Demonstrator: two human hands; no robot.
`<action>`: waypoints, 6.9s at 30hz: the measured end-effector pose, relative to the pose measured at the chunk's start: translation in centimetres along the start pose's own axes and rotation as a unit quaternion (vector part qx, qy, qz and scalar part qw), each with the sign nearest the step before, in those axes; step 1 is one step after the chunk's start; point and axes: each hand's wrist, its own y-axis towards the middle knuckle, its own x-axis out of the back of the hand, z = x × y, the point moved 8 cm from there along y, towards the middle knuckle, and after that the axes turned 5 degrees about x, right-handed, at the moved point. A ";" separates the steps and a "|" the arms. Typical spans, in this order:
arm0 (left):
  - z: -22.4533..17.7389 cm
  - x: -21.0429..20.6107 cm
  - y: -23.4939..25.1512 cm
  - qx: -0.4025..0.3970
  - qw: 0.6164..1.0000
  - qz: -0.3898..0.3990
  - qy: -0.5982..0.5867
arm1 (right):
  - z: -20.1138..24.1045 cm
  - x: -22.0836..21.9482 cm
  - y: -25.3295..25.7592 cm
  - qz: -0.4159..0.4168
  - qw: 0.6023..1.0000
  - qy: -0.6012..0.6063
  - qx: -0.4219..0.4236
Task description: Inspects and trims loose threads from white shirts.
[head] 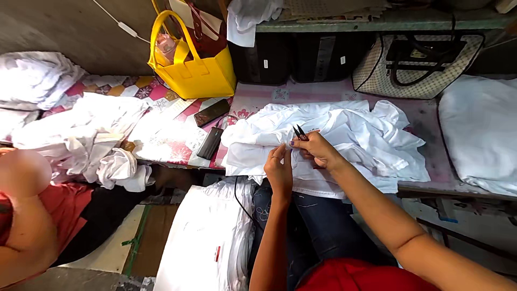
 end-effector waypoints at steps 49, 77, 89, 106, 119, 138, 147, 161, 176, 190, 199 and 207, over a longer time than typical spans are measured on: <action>5.3 -1.9 5.5 0.249 0.923 0.203 -0.212 | 2.9 0.5 -4.1 -0.070 0.927 -0.257 0.263; 5.1 -2.2 5.6 0.245 0.910 0.182 -0.281 | 3.1 -1.6 -2.4 -0.178 0.835 -0.333 0.401; 5.2 -2.1 5.6 0.237 0.915 0.180 -0.274 | 3.3 -1.7 -2.4 -0.174 0.840 -0.337 0.388; 4.1 -1.5 5.6 0.156 0.952 0.177 -0.196 | 4.9 -2.0 -2.5 -0.140 0.815 -0.424 0.369; 3.4 -1.1 5.5 0.098 0.973 0.173 -0.119 | 5.2 -0.6 -2.4 -0.140 0.846 -0.373 0.354; 6.9 -5.4 7.9 -0.095 0.934 0.182 0.291 | 3.3 1.8 14.5 -0.090 0.888 -0.392 0.225; 3.2 -3.5 10.7 -0.132 0.975 0.134 0.121 | 6.7 2.8 6.8 -0.177 0.893 -0.270 0.315; 5.4 -1.0 10.3 0.011 0.988 0.149 -0.044 | 0.3 14.5 -4.9 -0.167 0.831 -0.462 0.261; 0.6 -3.9 14.5 -0.092 0.953 0.171 0.233 | 5.7 19.0 -1.3 -0.270 0.785 -0.529 0.176; 5.1 -1.7 -7.1 0.205 0.902 0.191 0.328 | -3.1 -0.7 -3.6 0.047 0.795 -0.452 0.402; 7.2 0.0 -7.9 0.267 0.927 0.076 -0.254 | -2.1 -2.7 0.7 0.226 0.884 -0.356 0.200; 6.9 -2.1 -8.4 0.269 0.913 0.002 -0.307 | -4.2 -1.4 1.9 0.143 0.970 -0.194 0.030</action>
